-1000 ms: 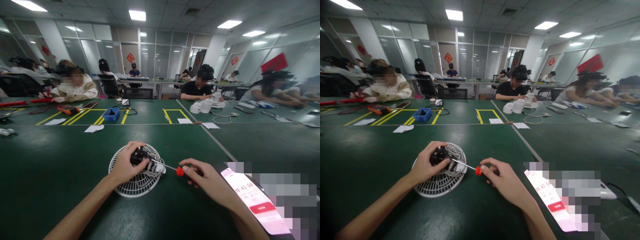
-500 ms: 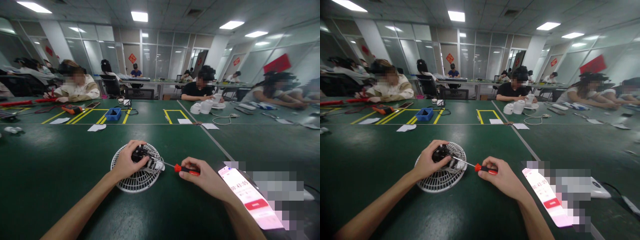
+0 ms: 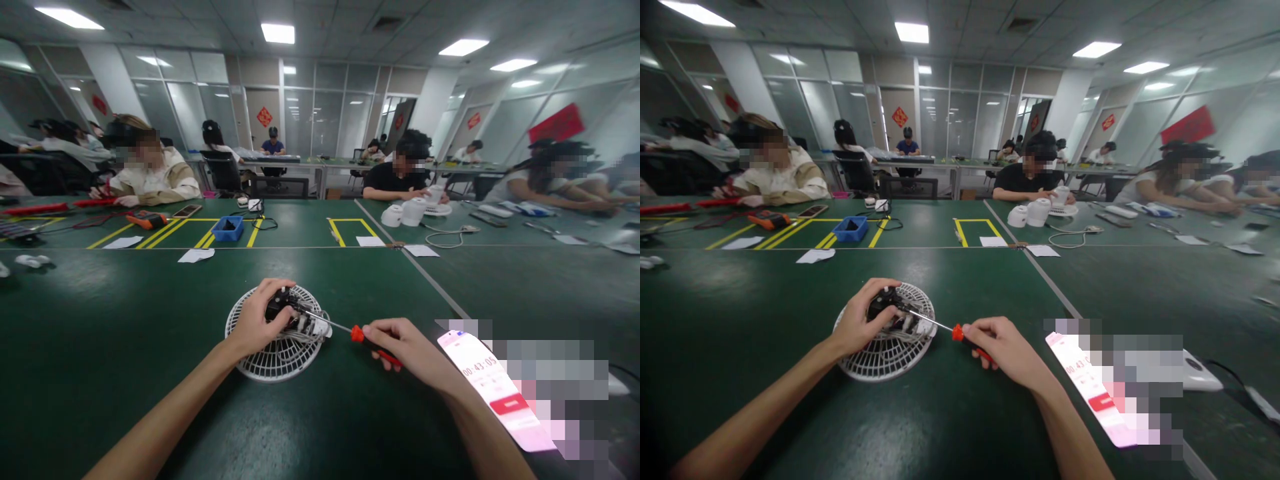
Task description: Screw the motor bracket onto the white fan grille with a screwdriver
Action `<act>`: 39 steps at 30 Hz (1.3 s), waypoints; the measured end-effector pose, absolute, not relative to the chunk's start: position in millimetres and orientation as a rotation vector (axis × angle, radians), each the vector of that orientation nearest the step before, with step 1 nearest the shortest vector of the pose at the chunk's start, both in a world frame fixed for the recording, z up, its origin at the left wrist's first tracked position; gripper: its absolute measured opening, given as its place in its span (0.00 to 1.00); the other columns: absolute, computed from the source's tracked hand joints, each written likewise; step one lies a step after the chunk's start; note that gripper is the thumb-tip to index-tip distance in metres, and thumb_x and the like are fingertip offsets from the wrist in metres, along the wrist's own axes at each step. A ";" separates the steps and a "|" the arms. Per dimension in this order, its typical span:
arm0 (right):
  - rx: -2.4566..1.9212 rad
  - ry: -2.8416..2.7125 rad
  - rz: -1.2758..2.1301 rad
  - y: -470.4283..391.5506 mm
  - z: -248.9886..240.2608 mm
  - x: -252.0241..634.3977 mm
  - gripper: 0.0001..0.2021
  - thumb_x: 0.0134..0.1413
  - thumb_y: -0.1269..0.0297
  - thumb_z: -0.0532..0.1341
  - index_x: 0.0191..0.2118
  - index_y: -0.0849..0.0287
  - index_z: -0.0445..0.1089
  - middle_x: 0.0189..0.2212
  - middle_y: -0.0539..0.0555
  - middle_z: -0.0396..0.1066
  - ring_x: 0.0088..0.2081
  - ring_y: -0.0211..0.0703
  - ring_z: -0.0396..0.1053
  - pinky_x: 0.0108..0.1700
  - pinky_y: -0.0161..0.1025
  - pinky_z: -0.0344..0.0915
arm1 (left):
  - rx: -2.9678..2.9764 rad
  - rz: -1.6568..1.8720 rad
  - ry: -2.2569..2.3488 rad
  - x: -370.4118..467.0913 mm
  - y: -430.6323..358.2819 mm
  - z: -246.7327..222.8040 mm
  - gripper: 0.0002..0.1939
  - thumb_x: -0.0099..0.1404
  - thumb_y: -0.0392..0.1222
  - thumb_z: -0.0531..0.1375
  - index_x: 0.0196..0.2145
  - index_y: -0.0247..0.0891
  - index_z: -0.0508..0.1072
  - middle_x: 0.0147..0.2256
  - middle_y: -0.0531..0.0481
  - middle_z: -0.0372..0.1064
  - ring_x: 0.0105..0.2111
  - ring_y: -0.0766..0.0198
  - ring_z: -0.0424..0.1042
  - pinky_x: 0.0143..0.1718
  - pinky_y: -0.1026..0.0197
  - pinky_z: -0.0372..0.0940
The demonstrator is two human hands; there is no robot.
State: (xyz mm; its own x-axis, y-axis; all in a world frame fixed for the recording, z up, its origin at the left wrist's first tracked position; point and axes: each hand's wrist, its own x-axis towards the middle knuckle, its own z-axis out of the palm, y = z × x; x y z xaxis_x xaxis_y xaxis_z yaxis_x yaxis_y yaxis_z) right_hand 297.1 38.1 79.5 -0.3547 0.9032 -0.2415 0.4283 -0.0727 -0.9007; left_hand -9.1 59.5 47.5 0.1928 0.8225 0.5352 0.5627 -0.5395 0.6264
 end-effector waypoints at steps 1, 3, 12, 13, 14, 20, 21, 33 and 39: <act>-1.432 -1.754 1.409 38.6 79.7 297.0 0.23 0.57 0.40 0.63 0.35 0.60 0.74 0.24 0.49 0.69 0.22 0.35 0.65 0.23 0.33 0.57 | 2.174 1.272 1.314 -8.9 59.8 47.5 0.17 0.68 0.43 0.59 0.54 0.44 0.71 0.52 0.46 0.71 0.53 0.53 0.72 0.57 0.48 0.67; -1.427 -1.718 1.372 39.4 79.9 296.7 0.24 0.55 0.41 0.65 0.43 0.59 0.74 0.28 0.50 0.72 0.22 0.35 0.66 0.21 0.33 0.57 | 2.157 1.274 1.324 -8.2 60.7 46.8 0.17 0.69 0.43 0.58 0.54 0.44 0.72 0.52 0.46 0.71 0.53 0.54 0.72 0.57 0.48 0.67; -1.293 -1.363 1.294 39.3 83.4 300.2 0.24 0.37 0.51 0.78 0.37 0.58 0.72 0.30 0.50 0.75 0.23 0.36 0.70 0.21 0.32 0.63 | 2.095 1.314 1.307 -6.3 62.3 43.6 0.16 0.68 0.41 0.59 0.53 0.45 0.73 0.51 0.47 0.70 0.53 0.55 0.72 0.59 0.50 0.65; -1.284 -1.326 1.294 40.5 82.1 300.7 0.24 0.36 0.52 0.79 0.37 0.58 0.72 0.28 0.50 0.75 0.23 0.36 0.70 0.22 0.33 0.64 | 2.092 1.318 1.307 -6.3 62.3 43.7 0.16 0.68 0.41 0.60 0.53 0.45 0.73 0.51 0.47 0.71 0.53 0.55 0.72 0.59 0.50 0.65; -1.284 -1.288 1.287 42.0 80.4 301.1 0.25 0.35 0.52 0.79 0.36 0.58 0.73 0.27 0.50 0.75 0.22 0.36 0.70 0.22 0.33 0.65 | 2.092 1.321 1.307 -6.3 62.2 43.8 0.16 0.68 0.41 0.60 0.52 0.45 0.73 0.51 0.47 0.71 0.54 0.55 0.72 0.59 0.50 0.65; -1.323 -1.075 1.151 50.0 69.7 296.0 0.35 0.30 0.53 0.81 0.46 0.62 0.74 0.23 0.51 0.77 0.22 0.38 0.72 0.24 0.33 0.70 | 2.104 1.337 1.289 -5.7 62.7 43.7 0.16 0.68 0.41 0.60 0.52 0.45 0.73 0.51 0.47 0.71 0.53 0.56 0.72 0.58 0.51 0.66; -1.328 -1.050 1.125 50.0 68.9 293.9 0.37 0.30 0.53 0.81 0.48 0.62 0.73 0.22 0.51 0.76 0.21 0.37 0.71 0.24 0.32 0.69 | 2.104 1.339 1.289 -5.5 62.7 43.7 0.16 0.68 0.41 0.60 0.53 0.45 0.73 0.51 0.47 0.71 0.53 0.56 0.72 0.58 0.50 0.66; -1.375 -1.031 0.938 48.6 58.1 279.3 0.29 0.36 0.40 0.76 0.33 0.58 0.68 0.11 0.47 0.67 0.13 0.33 0.60 0.16 0.28 0.55 | 2.086 1.337 1.314 -5.7 63.0 42.6 0.16 0.67 0.41 0.60 0.53 0.45 0.73 0.52 0.47 0.71 0.54 0.55 0.72 0.58 0.49 0.66; -1.291 -1.081 0.880 49.5 58.5 284.9 0.24 0.48 0.39 0.69 0.32 0.58 0.71 0.22 0.51 0.73 0.22 0.39 0.68 0.22 0.33 0.64 | 2.093 1.336 1.313 -5.5 63.2 42.0 0.16 0.67 0.41 0.60 0.53 0.45 0.73 0.51 0.47 0.71 0.53 0.55 0.72 0.58 0.50 0.66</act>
State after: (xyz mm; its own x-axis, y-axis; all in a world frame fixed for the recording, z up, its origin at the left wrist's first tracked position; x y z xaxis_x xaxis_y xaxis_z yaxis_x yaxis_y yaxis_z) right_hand 284.9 49.5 58.5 0.2878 0.9498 0.1224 0.0732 0.1056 -0.9917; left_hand -5.5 63.2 42.0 0.1351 0.8330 0.5365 0.5221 -0.5200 0.6760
